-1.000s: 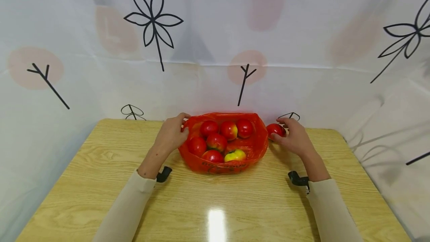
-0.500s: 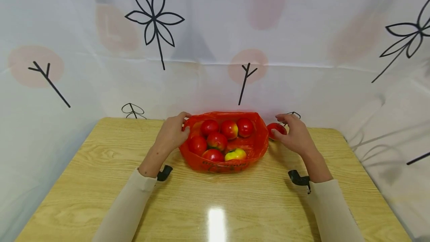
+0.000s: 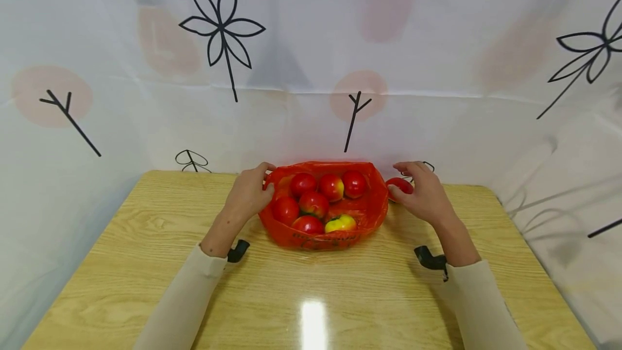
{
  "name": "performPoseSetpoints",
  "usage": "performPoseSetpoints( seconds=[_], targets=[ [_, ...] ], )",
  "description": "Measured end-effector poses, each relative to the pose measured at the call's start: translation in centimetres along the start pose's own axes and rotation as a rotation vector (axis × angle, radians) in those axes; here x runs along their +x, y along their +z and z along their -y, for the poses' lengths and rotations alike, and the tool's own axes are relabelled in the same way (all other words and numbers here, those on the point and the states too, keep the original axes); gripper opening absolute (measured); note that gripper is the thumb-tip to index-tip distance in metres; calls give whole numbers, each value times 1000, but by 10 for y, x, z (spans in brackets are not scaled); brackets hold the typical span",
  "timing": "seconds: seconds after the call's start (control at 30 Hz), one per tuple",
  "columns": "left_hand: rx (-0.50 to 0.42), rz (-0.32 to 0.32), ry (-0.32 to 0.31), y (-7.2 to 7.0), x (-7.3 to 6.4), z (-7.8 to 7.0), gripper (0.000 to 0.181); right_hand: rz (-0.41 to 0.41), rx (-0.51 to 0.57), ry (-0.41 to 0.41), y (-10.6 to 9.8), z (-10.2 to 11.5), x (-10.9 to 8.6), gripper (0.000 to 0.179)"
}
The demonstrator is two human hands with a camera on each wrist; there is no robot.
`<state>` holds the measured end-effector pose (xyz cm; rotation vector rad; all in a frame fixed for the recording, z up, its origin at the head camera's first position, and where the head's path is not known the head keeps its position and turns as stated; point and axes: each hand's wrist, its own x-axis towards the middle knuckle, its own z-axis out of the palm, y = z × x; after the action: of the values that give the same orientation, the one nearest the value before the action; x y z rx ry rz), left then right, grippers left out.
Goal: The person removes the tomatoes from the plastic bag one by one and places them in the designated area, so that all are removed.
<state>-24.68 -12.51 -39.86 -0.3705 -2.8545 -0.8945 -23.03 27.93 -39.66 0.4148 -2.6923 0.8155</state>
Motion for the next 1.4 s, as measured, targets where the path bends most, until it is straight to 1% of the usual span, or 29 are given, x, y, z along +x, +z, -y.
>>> performPoseSetpoints(
  seconds=[0.1,0.27,0.8,1.1,1.4],
  targets=[
    [-7,-1,-4,0,0,0,39,-6,2,-6,-1,3,-1,49],
    [-15,1,-9,0,0,0,39,10,11,-8,-4,11,-1,50],
    [-15,1,-5,-1,-2,0,37,38,11,-70,-3,33,-2,51],
    [-7,-3,-4,0,-1,1,36,89,31,-89,0,43,-3,48],
    [-17,1,-9,0,-1,2,36,122,7,-90,6,51,-4,46]
  ],
)
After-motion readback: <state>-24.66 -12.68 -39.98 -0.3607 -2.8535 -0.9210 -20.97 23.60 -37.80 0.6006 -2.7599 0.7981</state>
